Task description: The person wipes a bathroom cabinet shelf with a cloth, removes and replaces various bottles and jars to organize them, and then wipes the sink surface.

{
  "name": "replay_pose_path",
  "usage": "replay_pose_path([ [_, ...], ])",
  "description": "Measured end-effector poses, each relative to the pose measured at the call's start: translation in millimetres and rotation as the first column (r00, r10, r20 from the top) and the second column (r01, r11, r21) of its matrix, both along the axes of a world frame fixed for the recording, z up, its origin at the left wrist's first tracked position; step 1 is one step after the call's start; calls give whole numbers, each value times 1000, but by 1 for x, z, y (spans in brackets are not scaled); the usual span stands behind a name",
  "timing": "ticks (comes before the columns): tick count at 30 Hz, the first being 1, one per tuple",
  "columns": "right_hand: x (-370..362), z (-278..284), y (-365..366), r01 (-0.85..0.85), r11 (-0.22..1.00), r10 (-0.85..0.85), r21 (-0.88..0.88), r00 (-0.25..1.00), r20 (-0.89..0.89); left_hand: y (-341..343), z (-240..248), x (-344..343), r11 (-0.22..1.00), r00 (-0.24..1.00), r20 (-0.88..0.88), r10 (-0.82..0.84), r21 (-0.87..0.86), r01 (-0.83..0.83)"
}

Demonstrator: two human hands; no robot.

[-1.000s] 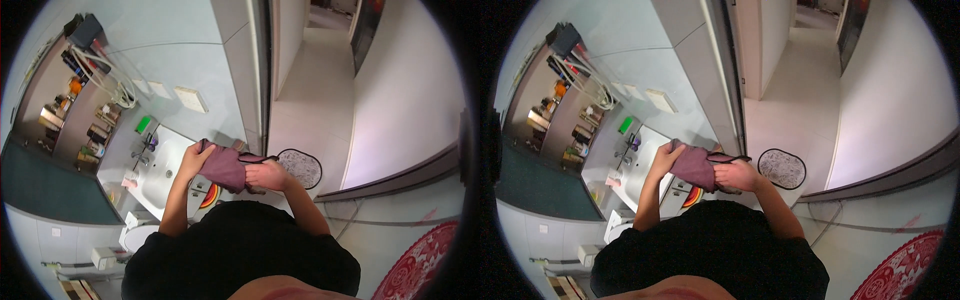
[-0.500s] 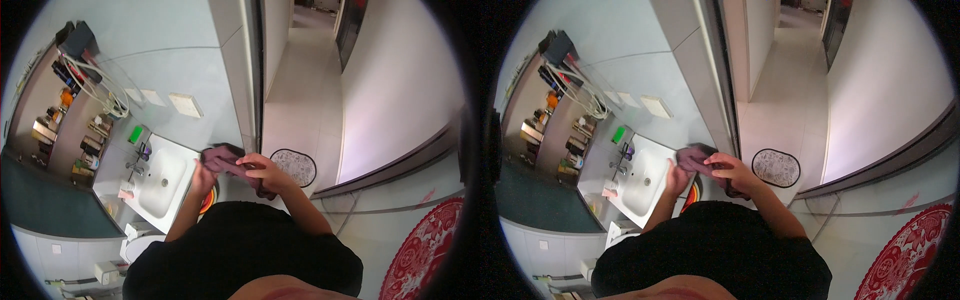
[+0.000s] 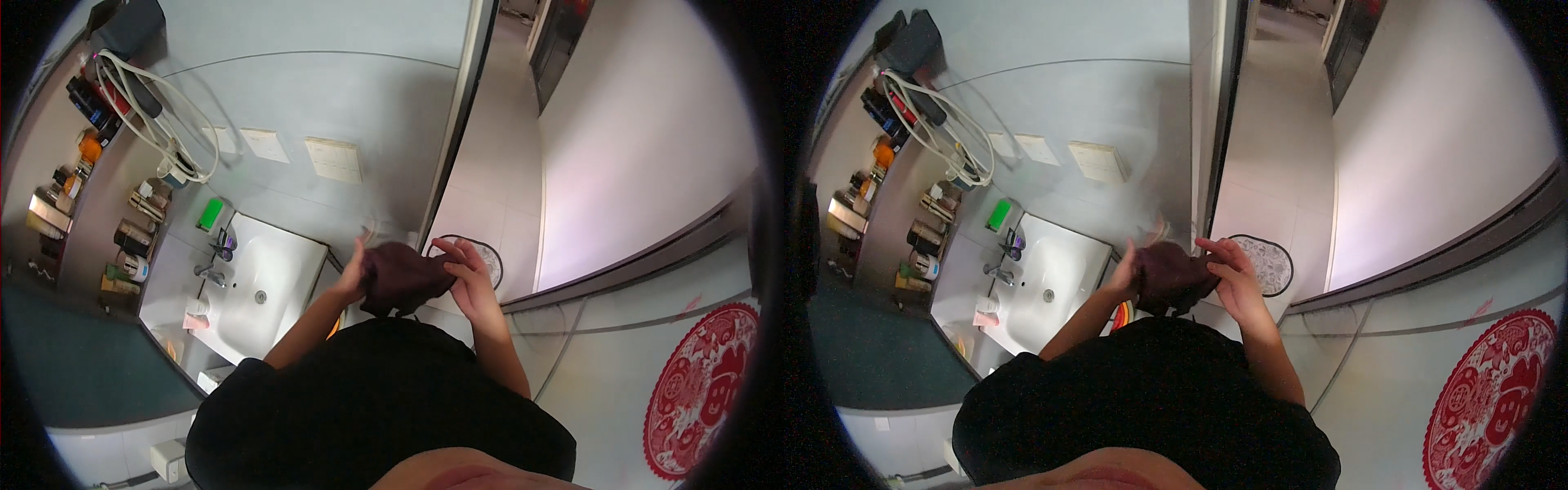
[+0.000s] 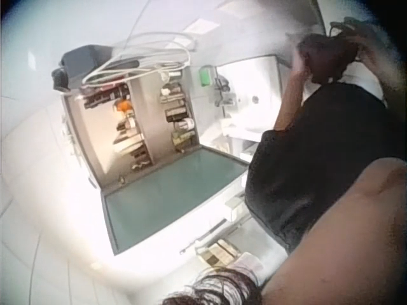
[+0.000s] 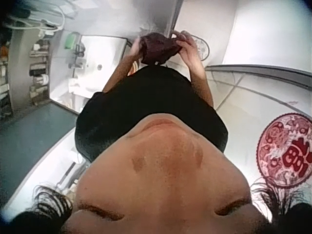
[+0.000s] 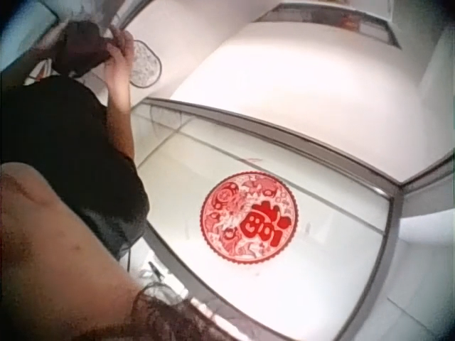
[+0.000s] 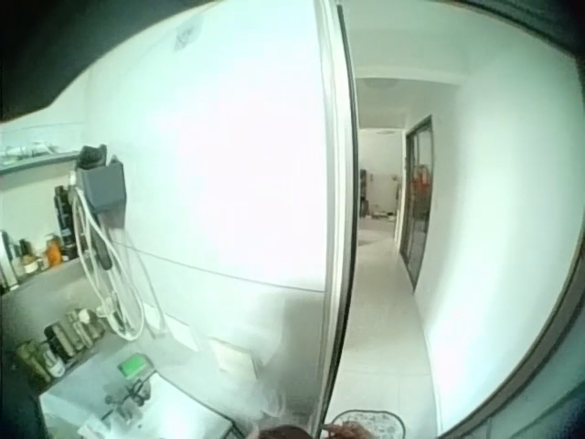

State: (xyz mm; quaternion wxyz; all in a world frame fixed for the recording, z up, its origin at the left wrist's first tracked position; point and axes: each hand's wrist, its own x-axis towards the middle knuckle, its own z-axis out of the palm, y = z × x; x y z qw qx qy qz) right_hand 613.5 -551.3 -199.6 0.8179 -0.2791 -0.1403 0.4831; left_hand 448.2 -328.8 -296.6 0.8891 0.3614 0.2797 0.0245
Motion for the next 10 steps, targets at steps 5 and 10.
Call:
replay_pose_path([
  [5,-4,0,-10,271,947,-184,-173,898,399,56,25,-17,780,917,-205,-342,482,399],
  [10,-4,-17,-20,460,805,-134,-375,756,640,91,65,-23,581,882,-118,-456,711,396],
])
